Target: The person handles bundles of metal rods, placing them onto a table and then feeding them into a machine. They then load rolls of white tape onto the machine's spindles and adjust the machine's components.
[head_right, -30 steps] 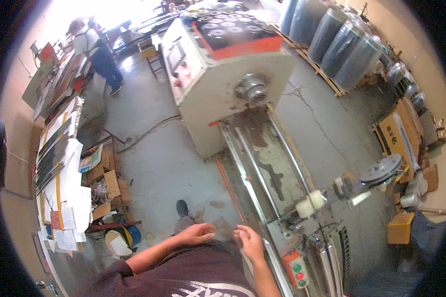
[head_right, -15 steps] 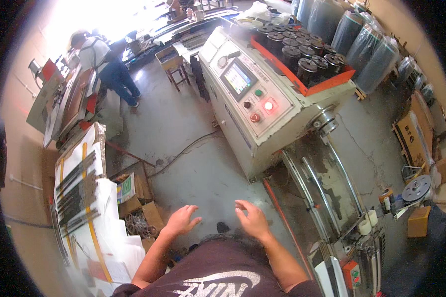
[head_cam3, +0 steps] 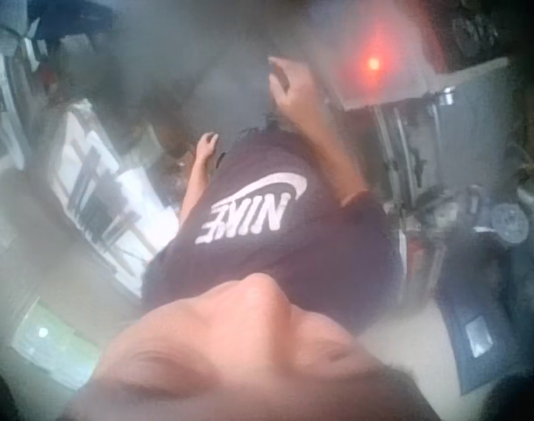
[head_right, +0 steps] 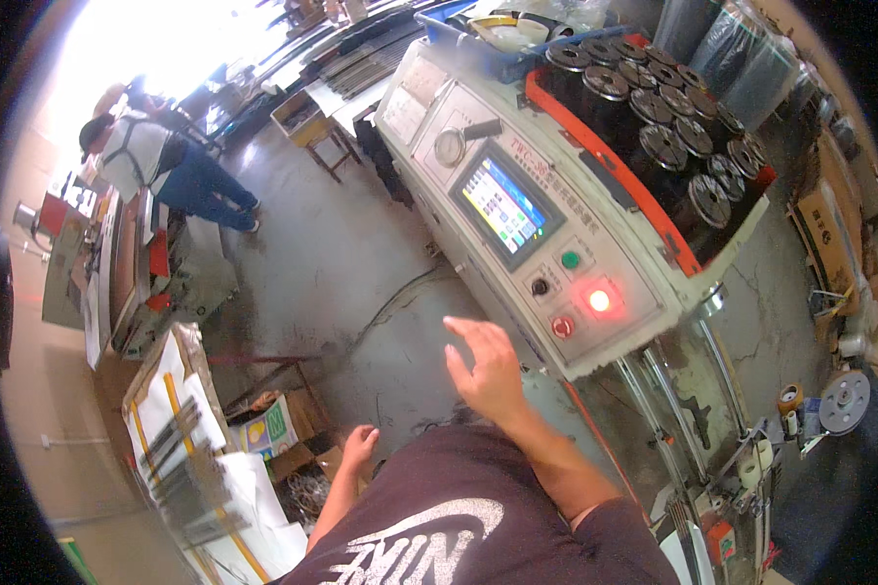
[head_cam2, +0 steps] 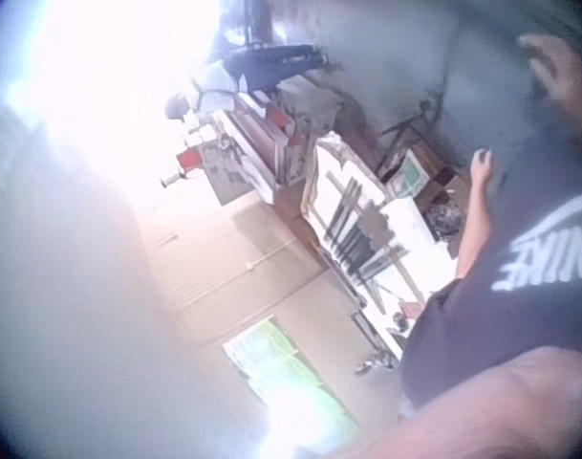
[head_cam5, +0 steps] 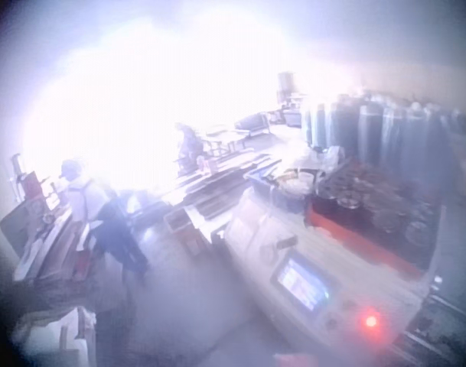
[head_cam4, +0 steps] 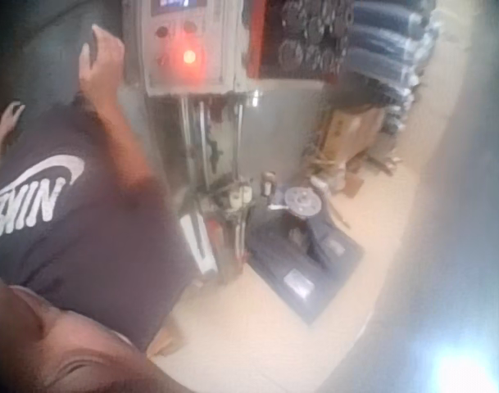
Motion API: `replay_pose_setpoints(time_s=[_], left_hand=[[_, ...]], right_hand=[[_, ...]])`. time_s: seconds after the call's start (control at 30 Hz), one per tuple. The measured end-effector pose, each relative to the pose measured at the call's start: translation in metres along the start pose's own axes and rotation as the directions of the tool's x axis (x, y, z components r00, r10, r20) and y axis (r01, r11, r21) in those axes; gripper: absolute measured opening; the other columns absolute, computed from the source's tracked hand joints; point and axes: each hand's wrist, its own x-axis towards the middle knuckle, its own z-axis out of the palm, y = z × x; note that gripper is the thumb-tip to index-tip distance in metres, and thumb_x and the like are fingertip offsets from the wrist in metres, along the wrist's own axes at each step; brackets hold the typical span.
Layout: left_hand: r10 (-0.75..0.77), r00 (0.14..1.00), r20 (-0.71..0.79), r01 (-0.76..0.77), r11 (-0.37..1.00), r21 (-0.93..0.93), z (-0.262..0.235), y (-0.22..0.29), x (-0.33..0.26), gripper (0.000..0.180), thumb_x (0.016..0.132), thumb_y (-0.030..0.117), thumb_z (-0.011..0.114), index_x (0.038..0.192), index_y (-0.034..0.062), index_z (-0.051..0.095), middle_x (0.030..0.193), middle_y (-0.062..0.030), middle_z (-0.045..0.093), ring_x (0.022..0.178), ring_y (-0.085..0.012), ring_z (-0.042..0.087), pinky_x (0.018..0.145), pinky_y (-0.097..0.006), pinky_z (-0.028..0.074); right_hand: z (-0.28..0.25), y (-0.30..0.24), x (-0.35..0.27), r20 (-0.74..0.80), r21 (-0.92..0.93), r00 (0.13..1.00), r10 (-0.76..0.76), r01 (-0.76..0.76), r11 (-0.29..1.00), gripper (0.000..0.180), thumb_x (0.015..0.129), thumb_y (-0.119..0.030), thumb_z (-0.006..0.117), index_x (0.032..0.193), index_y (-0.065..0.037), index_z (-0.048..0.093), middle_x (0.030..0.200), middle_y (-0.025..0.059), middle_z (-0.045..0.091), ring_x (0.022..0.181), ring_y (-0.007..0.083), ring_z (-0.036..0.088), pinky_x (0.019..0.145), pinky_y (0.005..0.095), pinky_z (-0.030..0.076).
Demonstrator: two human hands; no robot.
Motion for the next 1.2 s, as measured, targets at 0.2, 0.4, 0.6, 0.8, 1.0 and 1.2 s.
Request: replay_pose_setpoints(time_s=[0.2,0.4,0.6,0.8,1.0,1.2], left_hand=[[-0.418,0.904,0.089,0.423,0.844,-0.331,-0.018,-0.004,0.063,0.032,0.096,0.033,0.059,0.105,0.0034,0.065,0.091,-0.0098,0.070,0.080,-0.0202,0.067,0.067,-0.033,0.054],[0.133,0.953,0.273,-0.246,0.866,0.435,-0.071,0.020,0.218,0.031,0.092,0.034,0.055,0.086,0.0053,0.066,0.084,-0.0121,0.070,0.072,-0.0245,0.066,0.061,-0.038,0.052],[-0.009,0.957,0.289,0.031,0.997,-0.073,-0.151,0.175,0.436,0.028,0.096,0.028,0.058,0.078,0.0073,0.064,0.067,-0.0051,0.062,0.054,-0.0142,0.056,0.047,-0.030,0.045],[0.138,0.953,0.268,-0.084,0.975,-0.204,-0.193,0.358,0.505,0.033,0.099,0.028,0.063,0.120,0.0024,0.061,0.093,-0.0036,0.068,0.082,-0.0115,0.064,0.068,-0.024,0.051],[0.071,0.886,0.459,-0.020,0.993,-0.115,-0.163,0.322,0.534,0.031,0.097,0.027,0.065,0.115,0.0015,0.062,0.087,-0.0037,0.067,0.072,-0.0125,0.063,0.059,-0.026,0.050],[0.059,0.806,0.589,-0.244,0.939,0.241,-0.144,0.253,0.525,0.036,0.094,0.031,0.064,0.112,0.0007,0.068,0.092,-0.0094,0.071,0.080,-0.0182,0.068,0.070,-0.031,0.053]], right_hand=[[-0.011,0.027,0.118,-0.274,-0.359,0.958,-0.084,-0.021,0.933,0.054,0.082,-0.014,0.069,0.132,0.000,0.055,0.130,0.0185,0.059,0.120,0.0370,0.054,0.106,0.0476,0.038],[0.004,0.055,0.176,-0.446,-0.589,0.894,-0.032,-0.267,0.763,0.073,0.080,-0.020,0.072,0.142,0.005,0.042,0.143,0.0248,0.046,0.133,0.0382,0.044,0.113,0.0543,0.027],[0.048,0.074,0.197,-0.639,-0.634,0.764,0.088,-0.589,0.501,0.087,0.071,-0.029,0.081,0.144,-0.002,0.041,0.146,0.0152,0.041,0.139,0.0346,0.037,0.114,0.0592,0.022],[0.068,0.071,0.211,-0.729,-0.576,0.673,0.124,-0.701,0.420,0.088,0.071,-0.030,0.082,0.144,-0.004,0.041,0.143,0.0133,0.043,0.138,0.0344,0.038,0.114,0.0623,0.019],[0.077,0.076,0.218,-0.757,-0.558,0.637,0.145,-0.746,0.363,0.091,0.072,-0.032,0.083,0.147,-0.007,0.038,0.145,0.0118,0.039,0.140,0.0302,0.034,0.115,0.0616,0.015],[0.077,0.072,0.212,-0.780,-0.518,0.603,0.166,-0.772,0.368,0.087,0.075,-0.028,0.077,0.148,-0.007,0.036,0.148,0.0108,0.039,0.143,0.0304,0.033,0.116,0.0623,0.011]])
